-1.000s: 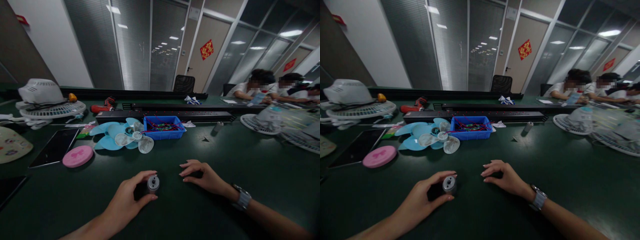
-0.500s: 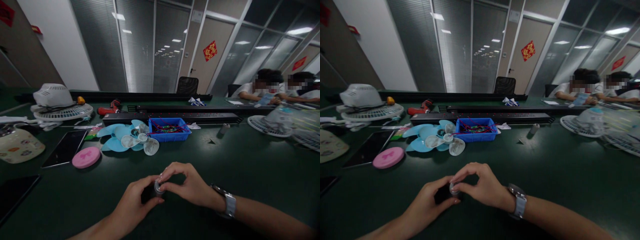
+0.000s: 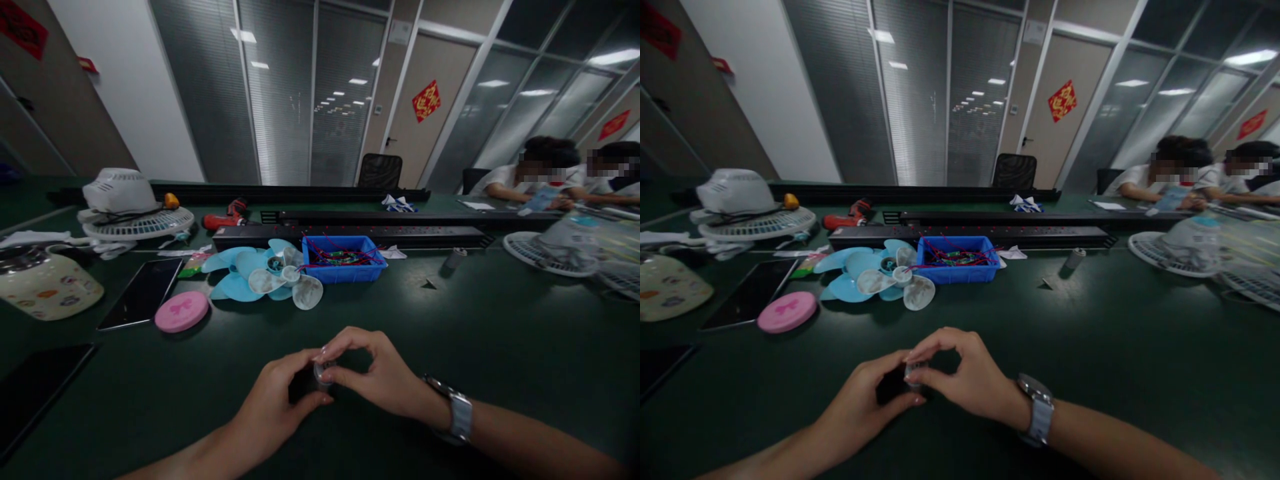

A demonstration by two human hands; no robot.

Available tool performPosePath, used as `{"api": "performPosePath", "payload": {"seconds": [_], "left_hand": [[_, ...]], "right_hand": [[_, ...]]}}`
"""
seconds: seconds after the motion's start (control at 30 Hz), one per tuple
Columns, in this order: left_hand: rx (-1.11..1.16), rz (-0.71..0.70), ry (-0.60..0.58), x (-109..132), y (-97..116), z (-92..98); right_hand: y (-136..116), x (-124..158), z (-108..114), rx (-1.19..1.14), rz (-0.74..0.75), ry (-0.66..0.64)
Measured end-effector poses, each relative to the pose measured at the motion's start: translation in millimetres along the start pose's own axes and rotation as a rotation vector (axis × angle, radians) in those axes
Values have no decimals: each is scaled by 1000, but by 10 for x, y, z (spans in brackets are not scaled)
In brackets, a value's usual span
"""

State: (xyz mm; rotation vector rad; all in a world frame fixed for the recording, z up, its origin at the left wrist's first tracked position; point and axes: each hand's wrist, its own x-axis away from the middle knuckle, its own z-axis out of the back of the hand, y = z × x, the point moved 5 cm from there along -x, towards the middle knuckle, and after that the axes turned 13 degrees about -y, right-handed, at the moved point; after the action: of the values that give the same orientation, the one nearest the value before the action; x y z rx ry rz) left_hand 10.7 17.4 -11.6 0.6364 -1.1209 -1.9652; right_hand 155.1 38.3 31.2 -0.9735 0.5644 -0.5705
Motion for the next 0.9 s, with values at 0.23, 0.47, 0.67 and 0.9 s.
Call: {"api": "performPosePath", "payload": {"seconds": [0.23,0.47,0.67,0.9], "left_hand": [[-18,7,-4,4,-9,-2],[-16,-6,-8,7,2,0],[-42,32,10,7,-14,5],[-57,86,-4,16,-40,9]], "right_hand": [[88,50,31,3,20,62],[91,60,15,-33,-20,49],[-11,-18,7,2,31,74],[140,279,533,124,23,153]]}}
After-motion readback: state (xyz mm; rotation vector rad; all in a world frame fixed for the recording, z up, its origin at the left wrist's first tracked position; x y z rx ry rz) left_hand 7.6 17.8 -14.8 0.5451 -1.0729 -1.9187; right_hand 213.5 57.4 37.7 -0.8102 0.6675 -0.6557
